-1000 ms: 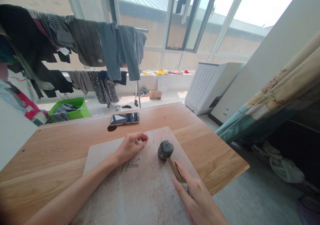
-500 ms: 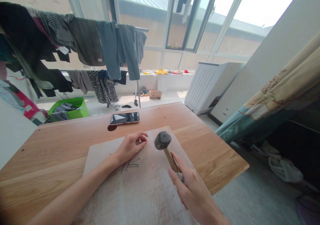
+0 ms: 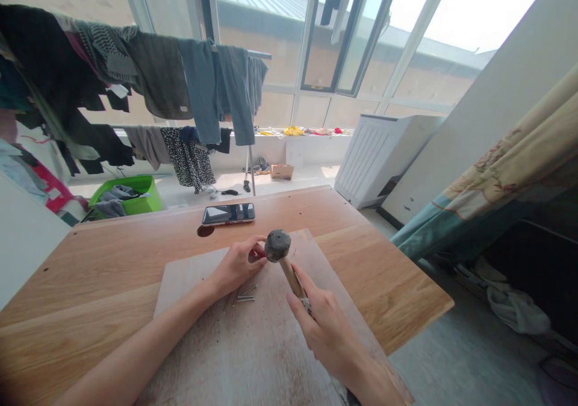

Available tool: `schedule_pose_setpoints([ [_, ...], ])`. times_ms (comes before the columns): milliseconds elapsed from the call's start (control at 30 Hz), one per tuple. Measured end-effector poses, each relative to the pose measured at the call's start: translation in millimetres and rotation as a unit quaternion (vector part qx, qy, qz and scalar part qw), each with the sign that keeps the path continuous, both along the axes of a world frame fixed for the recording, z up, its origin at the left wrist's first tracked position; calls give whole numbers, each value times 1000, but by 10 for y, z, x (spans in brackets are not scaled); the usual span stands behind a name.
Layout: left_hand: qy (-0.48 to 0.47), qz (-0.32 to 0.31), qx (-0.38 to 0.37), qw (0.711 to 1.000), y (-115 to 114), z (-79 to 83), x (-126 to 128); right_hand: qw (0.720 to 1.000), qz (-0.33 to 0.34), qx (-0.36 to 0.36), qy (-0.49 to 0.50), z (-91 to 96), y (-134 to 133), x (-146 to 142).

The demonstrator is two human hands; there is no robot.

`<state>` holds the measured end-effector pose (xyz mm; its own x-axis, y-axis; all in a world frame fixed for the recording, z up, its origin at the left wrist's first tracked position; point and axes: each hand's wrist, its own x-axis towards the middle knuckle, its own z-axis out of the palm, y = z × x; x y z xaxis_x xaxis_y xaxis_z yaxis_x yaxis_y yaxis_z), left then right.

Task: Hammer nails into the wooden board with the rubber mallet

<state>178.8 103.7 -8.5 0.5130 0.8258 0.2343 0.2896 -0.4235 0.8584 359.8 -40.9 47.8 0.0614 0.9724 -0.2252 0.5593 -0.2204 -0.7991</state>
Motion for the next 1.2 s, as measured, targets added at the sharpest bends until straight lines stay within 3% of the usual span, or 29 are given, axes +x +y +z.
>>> schedule_pose_setpoints([
  [100, 13, -11, -5, 1000, -11, 69, -52, 1000, -1, -6, -2, -26, -29, 23],
  [200, 100, -22, 55, 993, -88, 204, -172, 1000, -12, -8, -5, -79, -76, 79],
  [367, 270, -113, 104, 951, -325, 400, -245, 999, -20, -27, -4, -195, -220, 216],
  [500, 334, -123, 149, 923, -407, 443, -137, 999, -11, -8, -41, -236, -342, 266],
  [567, 329, -124, 157, 923, -380, 458, -121, 997, -23, 34, -69, -244, -391, 262],
  [667, 263, -112, 133, 949, -275, 469, -183, 991, -37, 75, -108, -272, -439, 254],
  [767, 156, -91, 78, 980, -136, 424, -278, 989, -36, 72, -124, -331, -458, 266],
  [900, 54, -59, 48, 996, 9, 283, -327, 992, -7, 40, -122, -406, -462, 291],
  [1200, 67, -38, 68, 995, 33, 180, -351, 994, -7, 47, -100, -440, -454, 316],
])
